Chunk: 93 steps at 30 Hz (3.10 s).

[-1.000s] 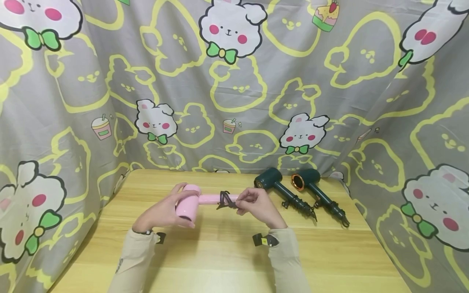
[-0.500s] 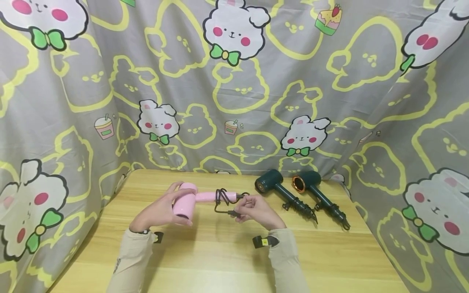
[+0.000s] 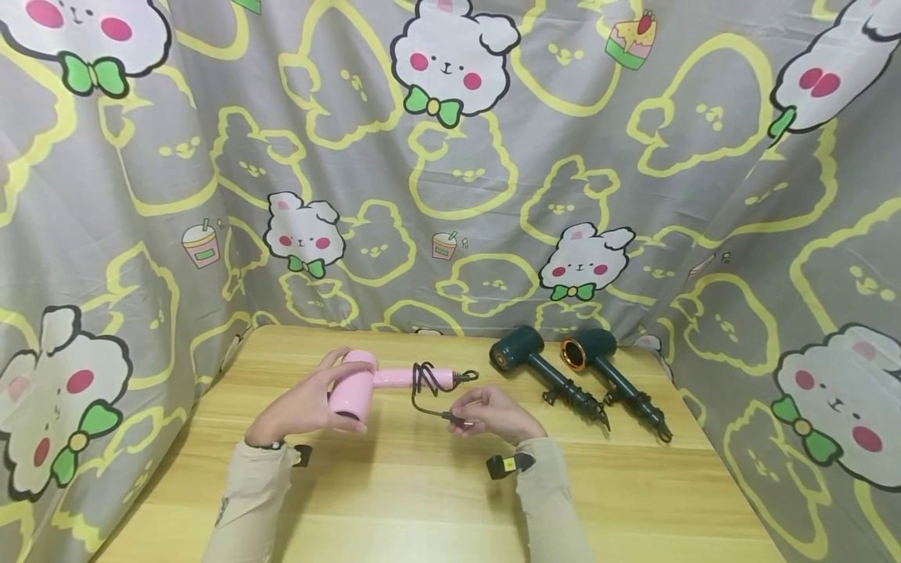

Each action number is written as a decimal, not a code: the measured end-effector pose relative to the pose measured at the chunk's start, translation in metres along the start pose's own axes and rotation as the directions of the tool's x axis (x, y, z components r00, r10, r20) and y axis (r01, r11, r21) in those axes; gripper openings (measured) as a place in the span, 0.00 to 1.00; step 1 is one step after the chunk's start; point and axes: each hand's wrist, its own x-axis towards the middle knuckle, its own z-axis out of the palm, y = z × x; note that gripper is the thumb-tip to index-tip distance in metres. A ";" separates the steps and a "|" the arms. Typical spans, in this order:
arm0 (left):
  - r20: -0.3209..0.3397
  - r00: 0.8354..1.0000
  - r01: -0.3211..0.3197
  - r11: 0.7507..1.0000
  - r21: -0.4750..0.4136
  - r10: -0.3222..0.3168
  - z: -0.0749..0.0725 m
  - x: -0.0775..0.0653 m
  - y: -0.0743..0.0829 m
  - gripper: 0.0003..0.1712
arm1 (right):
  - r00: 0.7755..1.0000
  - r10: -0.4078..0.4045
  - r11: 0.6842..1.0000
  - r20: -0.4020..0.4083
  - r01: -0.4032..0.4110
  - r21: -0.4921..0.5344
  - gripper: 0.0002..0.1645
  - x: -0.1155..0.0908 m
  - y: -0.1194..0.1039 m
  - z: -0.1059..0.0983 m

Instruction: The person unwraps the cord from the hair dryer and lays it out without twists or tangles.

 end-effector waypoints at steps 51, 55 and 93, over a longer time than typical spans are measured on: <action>0.085 0.996 -0.002 0.999 -0.039 0.005 0.017 0.009 0.005 0.52 | 0.810 -0.024 0.954 -0.586 0.194 0.229 0.09 -0.011 -0.006 -0.026; 0.088 0.996 0.002 0.999 -0.050 0.003 0.017 0.010 0.005 0.52 | 0.807 -0.048 0.952 -0.589 0.216 0.219 0.10 -0.011 -0.010 -0.025; 0.070 0.997 0.026 0.999 -0.041 -0.023 0.011 0.006 0.003 0.52 | 0.967 -0.201 0.978 -0.155 0.207 0.025 0.13 -0.037 -0.050 0.001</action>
